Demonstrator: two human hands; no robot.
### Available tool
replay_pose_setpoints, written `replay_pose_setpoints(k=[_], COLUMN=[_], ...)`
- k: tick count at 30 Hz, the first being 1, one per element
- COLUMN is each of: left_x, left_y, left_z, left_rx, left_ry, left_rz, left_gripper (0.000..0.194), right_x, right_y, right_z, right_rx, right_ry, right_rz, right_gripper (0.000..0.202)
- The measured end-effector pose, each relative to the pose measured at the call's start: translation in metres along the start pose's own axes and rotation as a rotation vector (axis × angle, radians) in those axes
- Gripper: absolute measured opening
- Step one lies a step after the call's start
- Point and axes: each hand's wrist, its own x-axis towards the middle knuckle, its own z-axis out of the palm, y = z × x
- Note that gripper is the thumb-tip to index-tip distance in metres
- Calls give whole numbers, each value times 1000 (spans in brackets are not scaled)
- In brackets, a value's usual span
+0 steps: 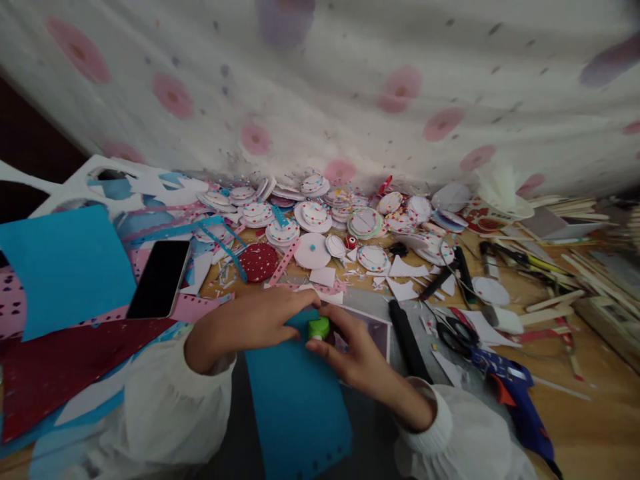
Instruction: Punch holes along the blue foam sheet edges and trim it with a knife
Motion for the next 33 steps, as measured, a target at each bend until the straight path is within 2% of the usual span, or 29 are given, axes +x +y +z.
replay_pose_setpoints(k=[4,8,14,22,27,30,33], left_x=[-7,-12,-13,-10,-12,-19,-31], left_y=[-6,-7,-6,-6,-5,-1,2], left_z=[-5,-11,-12,-9,-14,-18,-22], left_rx=[5,81,119,87,53,27,-5], left_ry=[42,48,33,55,87,142,245], left_rz=[1,-56,-17,30,57,40,15], left_gripper=[41,27,12,15,19,23,26], right_x=[0,1,-1,-4,-1,1,2], right_y=[1,0,-4,5,5,5,6], right_z=[-2,-5,-8,-4,-4,-4,-4], right_rx=[130,254,250,405,468,527,622], right_ry=[27,44,75,35,22,20,14], right_rz=[43,87,149,182,204,200,222], right_gripper=[30,27,35,44,49,53,49])
